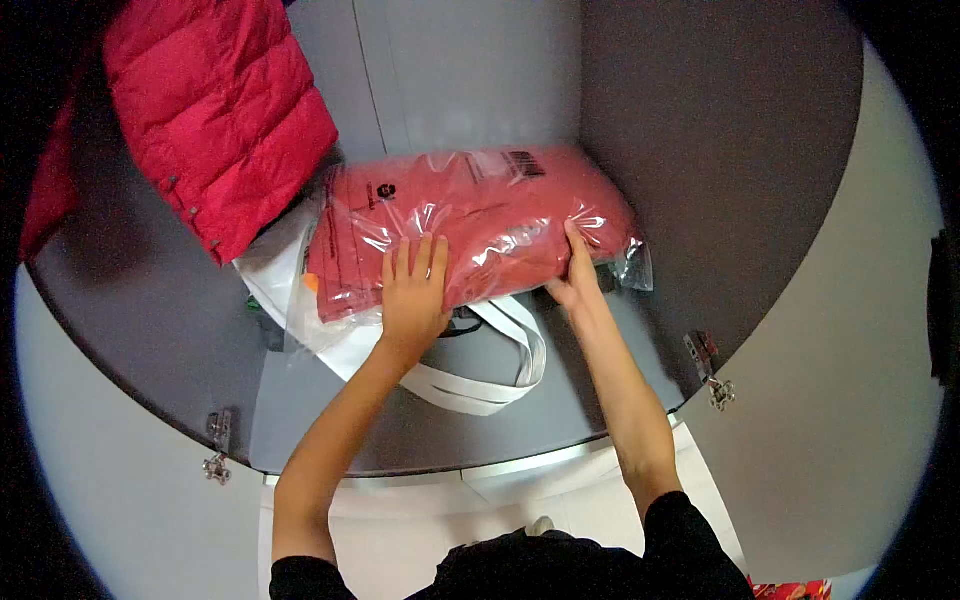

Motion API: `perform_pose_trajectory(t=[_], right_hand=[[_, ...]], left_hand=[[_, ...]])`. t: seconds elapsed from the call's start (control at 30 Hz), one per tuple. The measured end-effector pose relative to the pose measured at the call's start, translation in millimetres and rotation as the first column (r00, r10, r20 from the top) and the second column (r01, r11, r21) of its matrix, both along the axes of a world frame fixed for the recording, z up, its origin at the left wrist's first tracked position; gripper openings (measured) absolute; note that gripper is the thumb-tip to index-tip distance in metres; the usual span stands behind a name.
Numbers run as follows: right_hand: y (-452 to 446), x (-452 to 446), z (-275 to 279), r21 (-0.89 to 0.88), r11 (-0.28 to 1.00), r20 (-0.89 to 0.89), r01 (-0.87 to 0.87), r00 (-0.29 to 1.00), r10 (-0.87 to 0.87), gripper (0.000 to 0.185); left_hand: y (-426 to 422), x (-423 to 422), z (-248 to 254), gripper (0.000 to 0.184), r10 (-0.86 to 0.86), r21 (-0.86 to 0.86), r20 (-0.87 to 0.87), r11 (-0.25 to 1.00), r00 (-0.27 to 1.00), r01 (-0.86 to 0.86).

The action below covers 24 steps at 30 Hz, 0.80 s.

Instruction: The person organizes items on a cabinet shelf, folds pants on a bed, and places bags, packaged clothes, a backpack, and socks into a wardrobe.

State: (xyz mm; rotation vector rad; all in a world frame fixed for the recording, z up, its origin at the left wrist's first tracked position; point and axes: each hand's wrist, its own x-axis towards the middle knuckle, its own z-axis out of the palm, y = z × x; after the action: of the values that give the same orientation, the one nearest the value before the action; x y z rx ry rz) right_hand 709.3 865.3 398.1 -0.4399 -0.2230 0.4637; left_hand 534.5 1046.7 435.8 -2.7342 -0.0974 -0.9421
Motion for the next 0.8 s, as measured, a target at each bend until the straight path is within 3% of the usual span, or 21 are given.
perform_pose_trajectory(t=[0.03, 0.1, 0.2, 0.3, 0.37, 0.5, 0.57, 0.63, 0.7, 0.77, 0.8], right_hand=[[3.0, 2.8, 4.6, -0.064, 0.995, 0.026, 0.078, 0.997, -0.076, 0.049], [6.3, 6.4, 31.3, -0.032, 0.989, 0.081, 0.147, 0.986, -0.144, 0.041], [6.1, -11.3, 104.1, -0.159, 0.942, 0.251, 0.296, 0.935, -0.251, 0.032], [5.6, -18.6, 163.4, -0.314, 0.884, 0.409, 0.346, 0.890, -0.203, 0.033], [15.5, -45.8, 191.6, -0.300, 0.811, 0.512, 0.502, 0.802, -0.308, 0.033], [27.1, -81.8, 227.0, -0.245, 0.832, 0.585, 0.498, 0.760, -0.283, 0.031], [27.0, -106.3, 235.5, -0.131, 0.827, 0.576, 0.547, 0.721, -0.386, 0.028], [20.8, -113.4, 233.9, -0.046, 0.866, 0.586, 0.497, 0.716, -0.380, 0.027], [9.8, -122.0, 233.3, -0.012, 0.834, 0.592, 0.552, 0.676, -0.439, 0.029], [-5.8, -132.0, 231.6, -0.011, 0.826, 0.606, 0.564, 0.660, -0.443, 0.036], [-13.1, -136.6, 231.6, -0.006, 0.834, 0.618, 0.552, 0.657, -0.431, 0.035]], left_hand=[[1.2, 1.1, 2.4, 0.098, 0.002, 0.004, -0.001, 1.000, 1.000, -0.002], [4.8, 0.6, 9.5, 0.088, -0.100, -0.060, 0.121, 0.992, 0.988, 0.108], [15.2, -4.8, 38.8, 0.083, -0.127, -0.147, 0.214, 0.976, 0.969, 0.161], [24.9, -15.4, 65.5, 0.077, -0.180, -0.210, 0.289, 0.946, 0.940, 0.246], [25.2, -27.2, 73.7, 0.074, -0.154, -0.251, 0.317, 0.938, 0.936, 0.239], [29.7, -50.9, 79.5, 0.076, -0.146, -0.323, 0.412, 0.899, 0.899, 0.295], [21.9, -72.7, 77.0, 0.079, -0.160, -0.323, 0.452, 0.888, 0.878, 0.328], [9.1, -112.1, 66.9, 0.074, -0.170, -0.216, 0.588, 0.909, 0.791, 0.356], [19.4, -163.6, 28.1, 0.067, 0.017, -0.197, 0.711, 0.965, 0.703, 0.176], [33.4, -191.7, -33.0, 0.062, 0.442, -0.615, 0.762, 0.722, 0.473, 0.317], [63.3, -197.6, -79.1, 0.060, 0.509, -0.785, 0.619, 0.363, 0.598, 0.502]])
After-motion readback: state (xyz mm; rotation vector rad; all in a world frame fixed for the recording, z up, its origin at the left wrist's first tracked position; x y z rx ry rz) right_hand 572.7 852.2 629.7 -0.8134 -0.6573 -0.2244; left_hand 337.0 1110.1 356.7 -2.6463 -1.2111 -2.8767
